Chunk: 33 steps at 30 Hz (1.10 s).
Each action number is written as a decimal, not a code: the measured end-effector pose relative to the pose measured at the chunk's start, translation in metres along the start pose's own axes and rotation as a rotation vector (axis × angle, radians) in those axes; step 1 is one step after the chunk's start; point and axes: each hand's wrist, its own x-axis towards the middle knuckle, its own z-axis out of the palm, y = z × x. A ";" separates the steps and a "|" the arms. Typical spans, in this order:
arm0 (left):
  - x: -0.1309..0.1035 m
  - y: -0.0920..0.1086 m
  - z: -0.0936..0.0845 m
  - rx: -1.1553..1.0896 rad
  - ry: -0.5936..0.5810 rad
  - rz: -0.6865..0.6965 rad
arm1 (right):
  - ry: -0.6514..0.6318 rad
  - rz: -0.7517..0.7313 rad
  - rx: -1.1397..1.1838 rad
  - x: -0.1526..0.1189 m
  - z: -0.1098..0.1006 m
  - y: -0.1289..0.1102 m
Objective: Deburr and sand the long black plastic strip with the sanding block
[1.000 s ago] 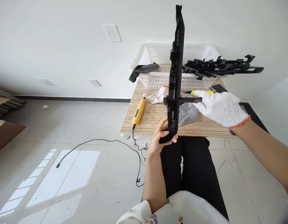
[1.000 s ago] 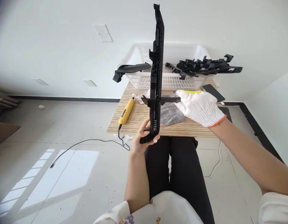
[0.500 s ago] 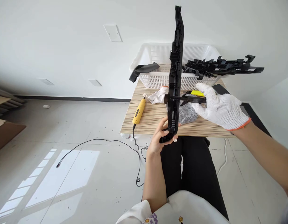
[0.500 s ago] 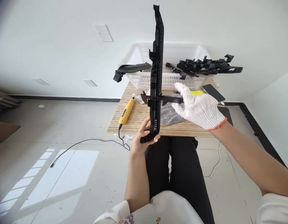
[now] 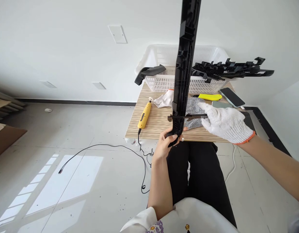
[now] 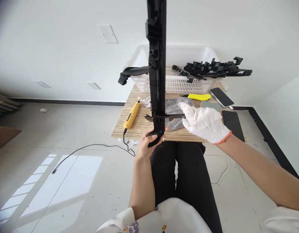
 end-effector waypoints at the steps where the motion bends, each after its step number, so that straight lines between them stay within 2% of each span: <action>1: 0.000 0.000 0.000 -0.002 0.005 -0.006 | -0.025 -0.002 -0.001 0.000 -0.001 0.001; 7: 0.000 0.002 0.000 -0.033 0.000 -0.048 | -0.170 0.049 0.022 -0.003 0.002 -0.001; 17: 0.000 0.002 -0.001 -0.004 -0.010 -0.134 | -0.257 0.089 0.121 -0.005 0.005 0.000; 22: 0.001 0.002 -0.004 -0.042 -0.052 -0.123 | -0.391 0.142 0.226 0.001 -0.003 -0.001; 28: 0.003 0.002 -0.005 -0.044 -0.067 -0.131 | -0.464 0.195 0.265 0.003 -0.005 -0.005; 33: 0.003 0.002 -0.007 -0.066 -0.054 -0.166 | -0.618 0.266 0.283 0.008 -0.006 -0.009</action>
